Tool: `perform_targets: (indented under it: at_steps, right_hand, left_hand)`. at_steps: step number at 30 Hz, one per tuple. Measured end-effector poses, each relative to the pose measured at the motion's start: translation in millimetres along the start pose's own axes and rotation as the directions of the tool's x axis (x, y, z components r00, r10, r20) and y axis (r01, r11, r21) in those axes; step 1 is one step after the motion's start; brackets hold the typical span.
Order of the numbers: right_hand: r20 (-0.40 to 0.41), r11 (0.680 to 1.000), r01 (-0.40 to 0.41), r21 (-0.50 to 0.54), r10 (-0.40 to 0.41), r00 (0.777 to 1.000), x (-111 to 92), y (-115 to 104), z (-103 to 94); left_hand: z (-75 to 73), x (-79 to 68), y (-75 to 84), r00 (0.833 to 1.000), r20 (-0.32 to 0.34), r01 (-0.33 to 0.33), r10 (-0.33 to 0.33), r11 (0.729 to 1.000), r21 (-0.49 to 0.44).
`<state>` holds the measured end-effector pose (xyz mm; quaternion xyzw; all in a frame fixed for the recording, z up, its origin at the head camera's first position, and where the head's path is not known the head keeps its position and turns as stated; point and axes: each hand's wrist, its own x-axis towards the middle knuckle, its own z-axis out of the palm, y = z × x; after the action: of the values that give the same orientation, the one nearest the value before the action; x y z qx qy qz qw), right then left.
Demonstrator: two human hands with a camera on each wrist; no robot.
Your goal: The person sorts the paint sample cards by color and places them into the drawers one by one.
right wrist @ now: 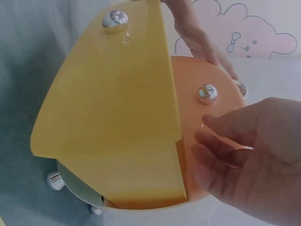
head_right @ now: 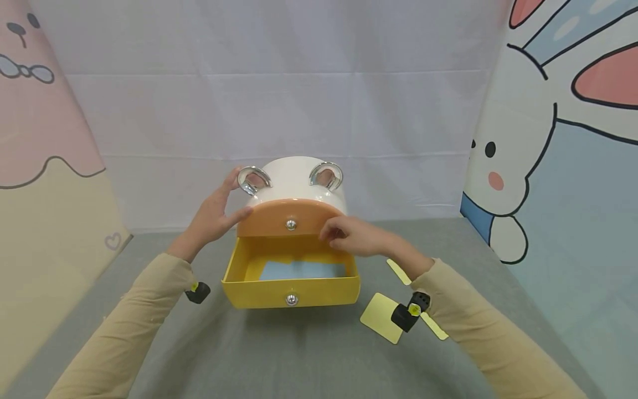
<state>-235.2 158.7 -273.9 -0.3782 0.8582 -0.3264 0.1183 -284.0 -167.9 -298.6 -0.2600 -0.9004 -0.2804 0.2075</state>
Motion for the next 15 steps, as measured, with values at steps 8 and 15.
perform_targets:
  at_steps: [8, 15]
  right_hand:
    - [-0.162, 0.997, 0.000, -0.078, -0.013, 0.987, -22, -13, -3.4]
    - [-0.408, 0.954, 0.028, -0.299, -0.155, 0.900, -40, -33, 26.8]
  left_hand:
    - [0.6, 0.2, -0.5, 1.000, -0.004, -0.008, 0.008, 1.000, -0.004]
    - [1.0, 0.3, -1.2, 1.000, -0.007, -0.005, 0.005, 1.000, 0.000]
